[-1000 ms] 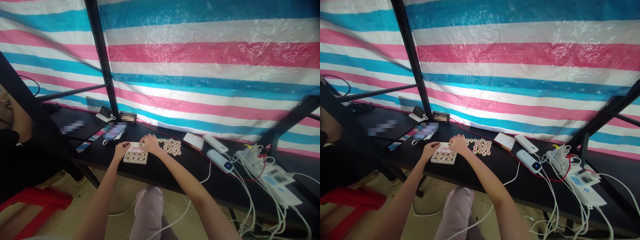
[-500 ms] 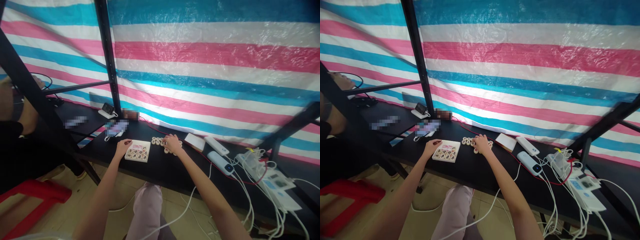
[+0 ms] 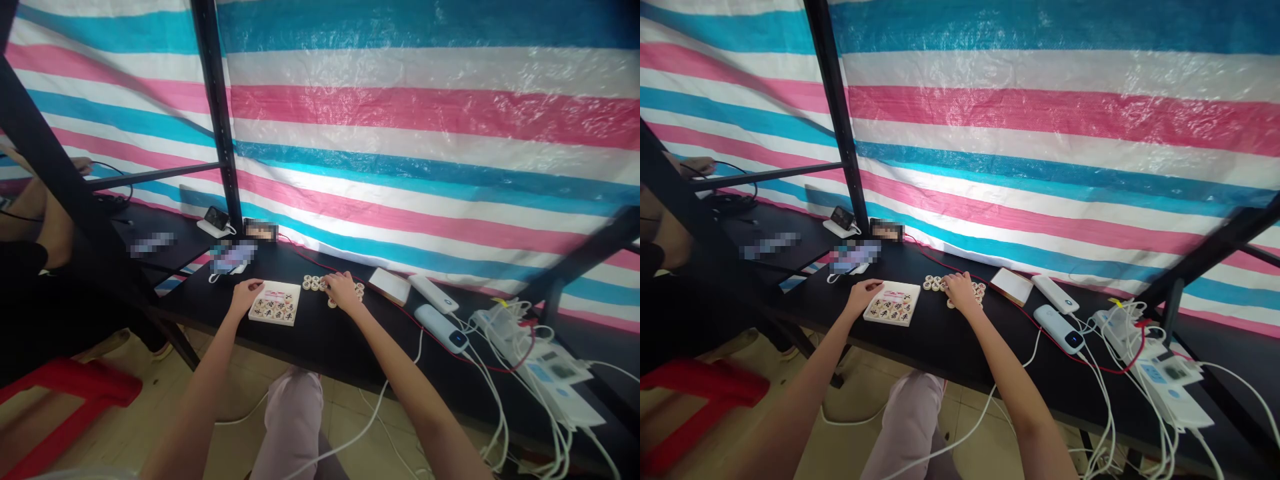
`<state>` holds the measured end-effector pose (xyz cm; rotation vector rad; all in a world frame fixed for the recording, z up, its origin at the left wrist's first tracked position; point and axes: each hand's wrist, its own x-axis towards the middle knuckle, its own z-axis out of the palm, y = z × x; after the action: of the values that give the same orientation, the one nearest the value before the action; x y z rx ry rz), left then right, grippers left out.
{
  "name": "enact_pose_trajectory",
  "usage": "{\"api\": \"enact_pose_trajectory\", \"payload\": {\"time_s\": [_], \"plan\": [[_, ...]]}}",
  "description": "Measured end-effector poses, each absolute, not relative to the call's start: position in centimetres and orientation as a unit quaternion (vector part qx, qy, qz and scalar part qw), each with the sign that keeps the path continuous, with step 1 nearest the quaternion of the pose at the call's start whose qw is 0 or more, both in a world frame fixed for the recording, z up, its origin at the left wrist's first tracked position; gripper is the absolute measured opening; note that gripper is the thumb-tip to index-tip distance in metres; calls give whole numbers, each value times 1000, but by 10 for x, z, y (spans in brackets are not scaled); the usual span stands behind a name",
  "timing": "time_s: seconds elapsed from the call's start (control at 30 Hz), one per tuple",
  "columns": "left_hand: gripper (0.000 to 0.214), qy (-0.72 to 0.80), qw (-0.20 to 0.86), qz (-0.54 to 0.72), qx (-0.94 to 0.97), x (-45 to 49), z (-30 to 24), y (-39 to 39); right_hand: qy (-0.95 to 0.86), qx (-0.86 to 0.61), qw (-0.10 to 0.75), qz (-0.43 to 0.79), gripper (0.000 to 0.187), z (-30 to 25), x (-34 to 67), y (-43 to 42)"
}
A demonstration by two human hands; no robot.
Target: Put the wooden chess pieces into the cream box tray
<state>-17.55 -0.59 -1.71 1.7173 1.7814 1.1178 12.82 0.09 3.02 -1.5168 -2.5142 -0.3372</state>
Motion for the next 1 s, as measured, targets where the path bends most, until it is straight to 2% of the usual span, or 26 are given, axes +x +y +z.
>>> {"api": "enact_pose_trajectory", "payload": {"time_s": [0.43, 0.73, 0.9, 1.0], "plan": [[40, 639, 218, 405, 616, -174, -14, -9, -862, -490, 85, -99, 19, 25, 128, 4], [38, 634, 222, 409, 618, -173, -14, -9, -867, -479, 140, -18, 16, 26, 131, 7], [38, 632, 229, 415, 613, -172, -13, -11, -881, -436, 180, -30, 20, 47, 93, -10], [38, 630, 229, 418, 613, -172, -13, -12, -903, -410, 118, -60, 19, 53, 55, -22]]}}
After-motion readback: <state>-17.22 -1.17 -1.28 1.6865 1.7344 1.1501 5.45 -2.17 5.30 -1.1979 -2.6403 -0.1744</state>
